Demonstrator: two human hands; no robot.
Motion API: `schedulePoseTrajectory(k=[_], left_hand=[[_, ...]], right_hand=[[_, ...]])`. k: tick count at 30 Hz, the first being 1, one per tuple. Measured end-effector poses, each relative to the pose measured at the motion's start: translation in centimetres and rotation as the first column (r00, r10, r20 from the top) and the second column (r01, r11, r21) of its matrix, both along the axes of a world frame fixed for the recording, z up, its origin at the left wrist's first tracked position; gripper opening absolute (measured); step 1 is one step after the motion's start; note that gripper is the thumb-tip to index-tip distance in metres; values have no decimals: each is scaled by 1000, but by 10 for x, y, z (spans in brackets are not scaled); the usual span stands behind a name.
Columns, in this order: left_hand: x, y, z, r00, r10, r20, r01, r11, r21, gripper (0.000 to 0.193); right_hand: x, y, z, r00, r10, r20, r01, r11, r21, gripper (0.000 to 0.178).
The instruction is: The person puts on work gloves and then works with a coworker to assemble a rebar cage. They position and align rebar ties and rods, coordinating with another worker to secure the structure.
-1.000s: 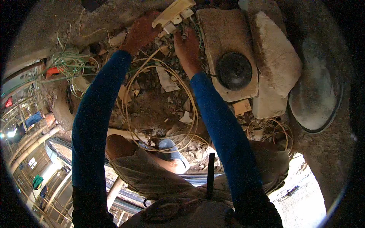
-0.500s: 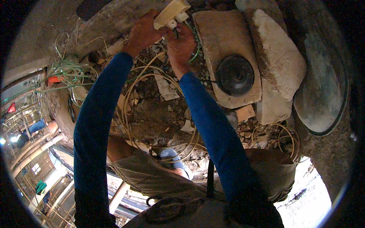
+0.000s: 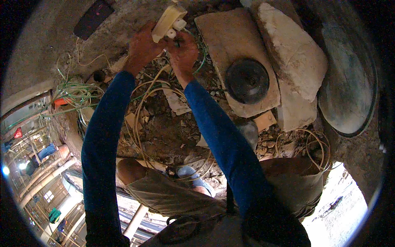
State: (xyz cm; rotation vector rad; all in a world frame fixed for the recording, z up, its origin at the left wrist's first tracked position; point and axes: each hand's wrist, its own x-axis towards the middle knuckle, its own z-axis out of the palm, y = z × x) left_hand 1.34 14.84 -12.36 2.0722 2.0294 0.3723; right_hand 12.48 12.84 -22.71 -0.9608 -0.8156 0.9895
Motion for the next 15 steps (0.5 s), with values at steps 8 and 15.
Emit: schedulePoseTrajectory(k=[8, 15], left_hand=[[-9, 8, -6, 993, -104, -48, 108, 990, 89, 56], [-13, 5, -6, 968, -211, -137, 230, 962, 144, 51]], right_hand=[[6, 0, 8, 984, -24, 179, 19, 999, 28, 31], [7, -6, 6, 974, -42, 225, 42, 999, 6, 34]])
